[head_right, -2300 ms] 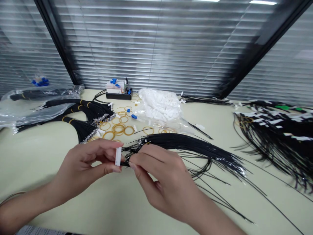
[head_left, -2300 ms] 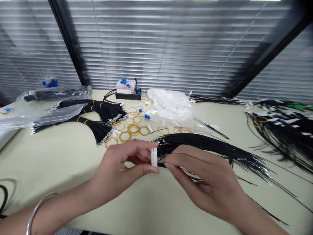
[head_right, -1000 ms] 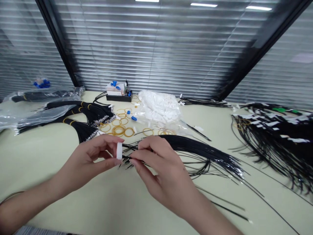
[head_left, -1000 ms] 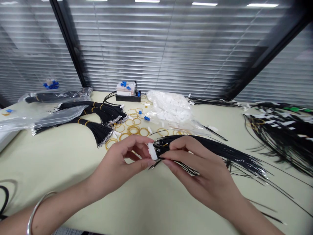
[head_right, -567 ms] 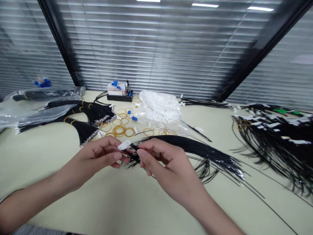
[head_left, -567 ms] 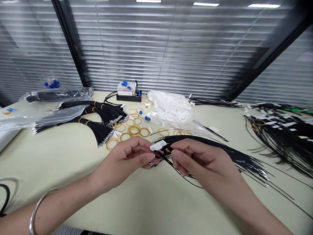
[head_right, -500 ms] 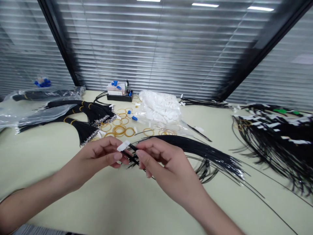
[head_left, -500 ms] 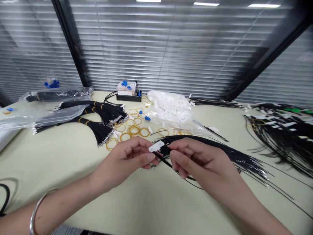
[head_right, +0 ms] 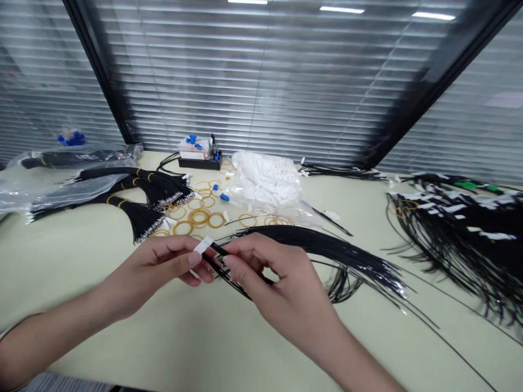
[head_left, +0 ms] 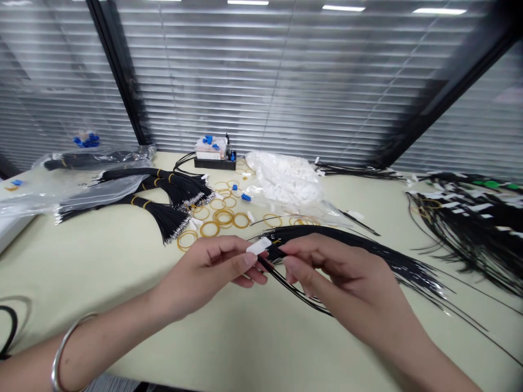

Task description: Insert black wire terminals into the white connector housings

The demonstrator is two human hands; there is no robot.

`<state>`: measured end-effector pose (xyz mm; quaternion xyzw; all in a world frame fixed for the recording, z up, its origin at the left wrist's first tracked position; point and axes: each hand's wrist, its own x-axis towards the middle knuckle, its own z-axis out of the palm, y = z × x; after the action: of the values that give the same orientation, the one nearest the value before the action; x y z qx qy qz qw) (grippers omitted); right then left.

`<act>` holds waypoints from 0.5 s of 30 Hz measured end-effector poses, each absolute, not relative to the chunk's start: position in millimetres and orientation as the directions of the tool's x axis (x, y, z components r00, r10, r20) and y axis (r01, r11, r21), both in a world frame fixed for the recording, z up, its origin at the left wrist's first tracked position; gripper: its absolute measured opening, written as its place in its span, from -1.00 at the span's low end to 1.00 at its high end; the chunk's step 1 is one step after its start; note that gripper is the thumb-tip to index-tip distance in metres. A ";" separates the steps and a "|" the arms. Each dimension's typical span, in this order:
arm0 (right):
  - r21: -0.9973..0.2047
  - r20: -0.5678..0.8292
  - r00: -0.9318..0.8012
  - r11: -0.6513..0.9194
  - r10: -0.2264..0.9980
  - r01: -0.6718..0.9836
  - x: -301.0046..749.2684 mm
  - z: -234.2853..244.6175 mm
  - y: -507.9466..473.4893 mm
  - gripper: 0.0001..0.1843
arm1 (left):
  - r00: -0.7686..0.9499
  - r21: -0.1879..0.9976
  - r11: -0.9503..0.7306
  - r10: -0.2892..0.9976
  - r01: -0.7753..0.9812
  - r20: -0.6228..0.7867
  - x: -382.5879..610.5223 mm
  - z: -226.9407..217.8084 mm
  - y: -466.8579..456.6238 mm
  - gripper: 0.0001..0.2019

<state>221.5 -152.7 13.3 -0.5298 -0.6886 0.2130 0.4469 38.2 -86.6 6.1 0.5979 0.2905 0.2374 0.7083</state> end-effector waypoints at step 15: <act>-0.050 0.714 -0.350 0.542 0.607 0.839 222.1 -1.0 -157.3 -0.84 | 0.681 0.998 0.056 0.732 -0.009 -0.035 40.3 0.2 -86.8 -0.89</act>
<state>222.1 -157.3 -1.0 -0.4489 -0.8049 -0.1650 0.3512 40.3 -86.8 0.2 0.6283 0.2875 0.2776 0.6675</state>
